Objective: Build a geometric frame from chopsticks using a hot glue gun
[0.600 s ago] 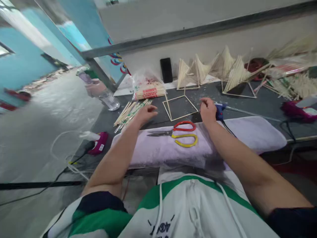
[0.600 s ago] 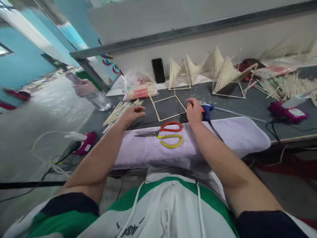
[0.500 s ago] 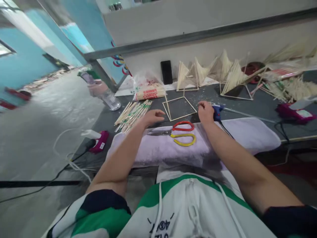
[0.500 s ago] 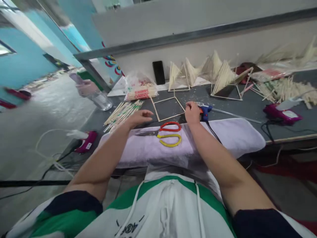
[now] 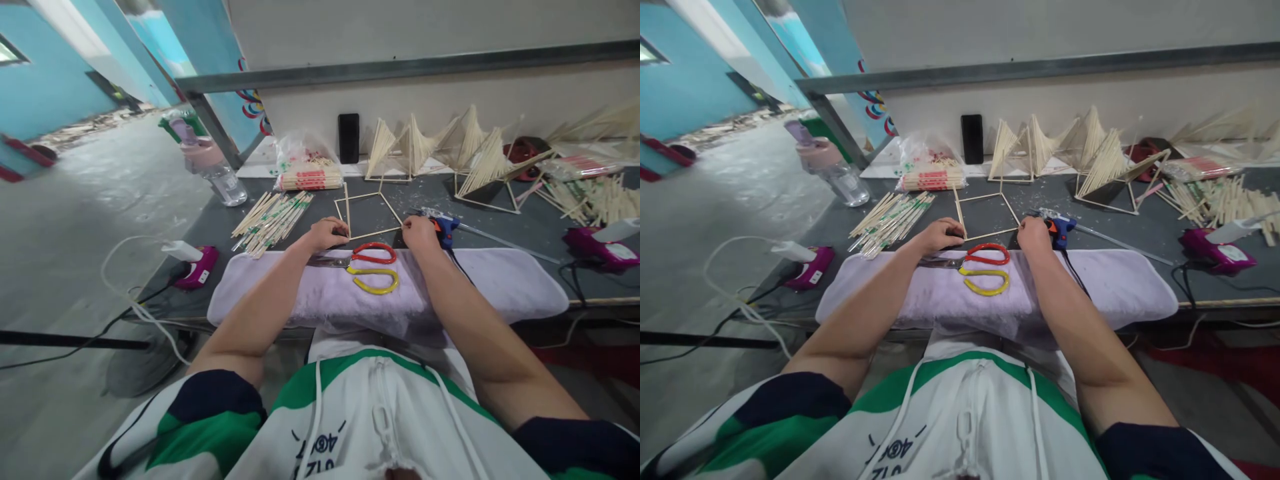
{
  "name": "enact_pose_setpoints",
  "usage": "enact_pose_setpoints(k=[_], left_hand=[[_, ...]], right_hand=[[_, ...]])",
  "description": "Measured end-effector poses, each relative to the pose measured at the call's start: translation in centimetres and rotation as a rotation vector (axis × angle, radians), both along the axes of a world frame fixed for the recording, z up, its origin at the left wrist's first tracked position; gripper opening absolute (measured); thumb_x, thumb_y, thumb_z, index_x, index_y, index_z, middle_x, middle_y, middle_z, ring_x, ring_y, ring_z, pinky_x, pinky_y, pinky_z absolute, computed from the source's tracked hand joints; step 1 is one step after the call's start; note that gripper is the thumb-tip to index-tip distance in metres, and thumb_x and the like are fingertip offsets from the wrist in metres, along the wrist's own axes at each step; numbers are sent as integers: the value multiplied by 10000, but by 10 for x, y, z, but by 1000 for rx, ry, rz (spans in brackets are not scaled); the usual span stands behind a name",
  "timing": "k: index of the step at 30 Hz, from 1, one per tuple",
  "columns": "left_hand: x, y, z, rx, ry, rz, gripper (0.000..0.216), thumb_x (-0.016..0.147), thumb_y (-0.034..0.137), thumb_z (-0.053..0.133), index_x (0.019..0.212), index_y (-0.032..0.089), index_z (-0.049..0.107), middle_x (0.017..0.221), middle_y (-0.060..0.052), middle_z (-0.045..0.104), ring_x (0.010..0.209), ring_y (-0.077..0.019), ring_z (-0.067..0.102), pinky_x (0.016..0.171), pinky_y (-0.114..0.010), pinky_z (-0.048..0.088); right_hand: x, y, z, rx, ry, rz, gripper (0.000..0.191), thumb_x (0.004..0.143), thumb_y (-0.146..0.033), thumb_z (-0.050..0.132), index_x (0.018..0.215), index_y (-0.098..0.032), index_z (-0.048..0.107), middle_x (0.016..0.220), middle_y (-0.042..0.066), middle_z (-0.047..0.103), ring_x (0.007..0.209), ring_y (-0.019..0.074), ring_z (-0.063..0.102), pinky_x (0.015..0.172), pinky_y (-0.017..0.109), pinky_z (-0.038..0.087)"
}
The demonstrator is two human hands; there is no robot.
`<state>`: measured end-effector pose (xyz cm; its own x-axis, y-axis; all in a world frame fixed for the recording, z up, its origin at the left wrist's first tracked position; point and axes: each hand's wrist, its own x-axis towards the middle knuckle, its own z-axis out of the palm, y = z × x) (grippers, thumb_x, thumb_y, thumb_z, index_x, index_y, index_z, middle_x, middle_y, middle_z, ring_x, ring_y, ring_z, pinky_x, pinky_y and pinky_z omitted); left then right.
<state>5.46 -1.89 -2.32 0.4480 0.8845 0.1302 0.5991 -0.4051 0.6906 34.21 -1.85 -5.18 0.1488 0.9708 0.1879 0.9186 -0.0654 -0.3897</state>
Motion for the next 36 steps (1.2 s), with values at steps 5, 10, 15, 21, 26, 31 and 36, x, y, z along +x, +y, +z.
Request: enact_pose_setpoints(k=[5,10,15,21,26,31,36], left_hand=[[7,0,1,52,58,-41,147,722,268,723,827,168,748,910,-30,714,892,-161,645,836,-261,508],[10,2,1,70,125,-25,71,752,241,685,742,177,713,841,-10,704,869,-158,635,809,-260,486],[10,3,1,102,144,-86,100,777,257,659,727,181,700,899,-11,719,859,-149,629,819,-266,472],[11,8,-4,95,113,-93,87,758,247,682,718,170,693,860,-22,710,834,-148,622,806,-265,477],[12,11,-10,81,123,-73,127,757,255,663,668,167,643,838,-16,696,832,-152,620,791,-271,472],[13,10,-10,89,96,-82,97,752,260,652,703,176,662,817,-14,682,849,-165,620,792,-281,466],[13,9,-8,84,105,-82,82,757,253,650,744,177,678,823,-14,673,844,-161,612,805,-284,464]], right_hand=[[1,2,0,-1,-25,-1,246,893,-232,550,998,-147,755,1046,162,721,965,241,671,862,317,489],[2,3,0,-4,-15,-9,243,885,-238,563,1019,-155,748,1062,151,725,975,235,671,876,316,493],[2,5,-1,-3,-19,-7,245,879,-214,552,1012,-158,750,1064,146,725,987,232,669,896,320,492],[3,6,-1,-11,-10,-3,241,881,-225,565,1020,-151,748,1061,146,727,982,237,677,894,318,498],[4,6,1,-9,-35,-4,258,887,-209,553,1041,-141,749,1078,152,733,1006,240,676,936,326,489],[4,5,4,-21,-38,3,266,890,-220,557,1049,-130,750,1059,151,742,1014,249,669,930,329,488],[3,4,5,-14,-28,6,262,878,-199,549,1029,-141,755,1051,140,744,988,244,666,923,331,487]])
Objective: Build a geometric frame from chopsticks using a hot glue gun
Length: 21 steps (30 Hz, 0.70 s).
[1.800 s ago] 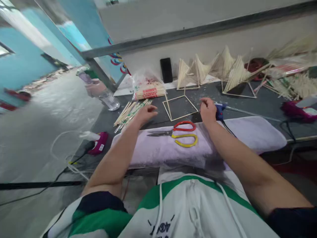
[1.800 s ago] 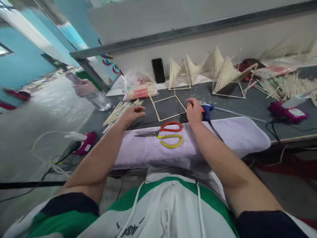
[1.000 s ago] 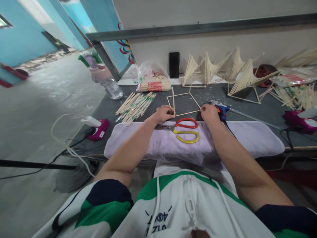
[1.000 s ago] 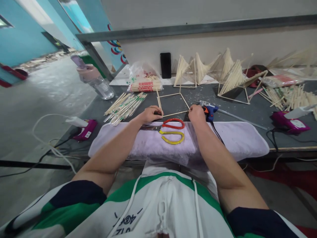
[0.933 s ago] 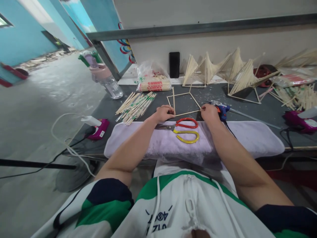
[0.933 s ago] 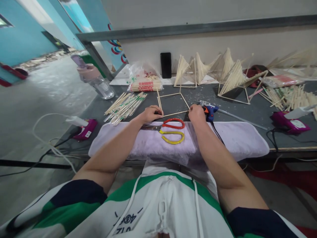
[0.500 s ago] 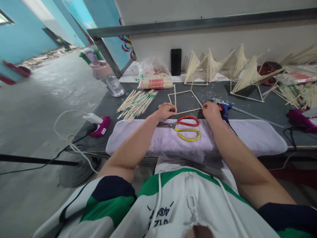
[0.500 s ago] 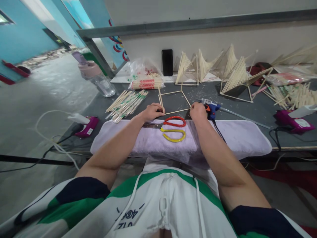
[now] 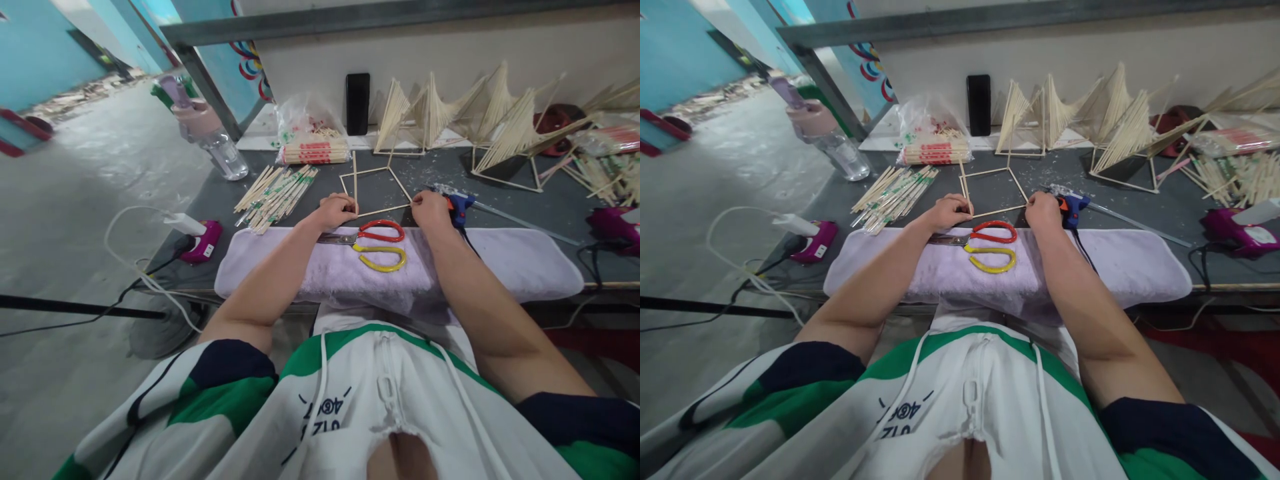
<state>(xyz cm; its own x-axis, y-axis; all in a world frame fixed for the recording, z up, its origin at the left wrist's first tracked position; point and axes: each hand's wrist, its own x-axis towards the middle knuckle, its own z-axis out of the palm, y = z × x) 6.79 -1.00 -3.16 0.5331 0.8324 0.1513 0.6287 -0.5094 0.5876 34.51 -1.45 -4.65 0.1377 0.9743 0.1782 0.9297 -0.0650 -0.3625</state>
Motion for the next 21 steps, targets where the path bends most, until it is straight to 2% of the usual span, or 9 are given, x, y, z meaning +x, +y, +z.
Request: enact_pose_setpoints(k=[7,21], left_hand=[[0,1,0,-7,33,-3,91,768,259,642,743,175,669,830,-22,669,902,-179,606,866,-300,459],[0,0,1,-29,18,-26,117,771,274,625,728,176,671,869,-28,683,891,-176,596,868,-291,451]], right_hand=[[1,1,-1,2,11,-17,269,870,-190,548,1026,-147,763,1059,143,739,1011,249,666,939,351,493],[2,2,-5,26,8,-19,259,860,-212,565,1020,-152,760,1030,132,742,953,239,662,907,341,496]])
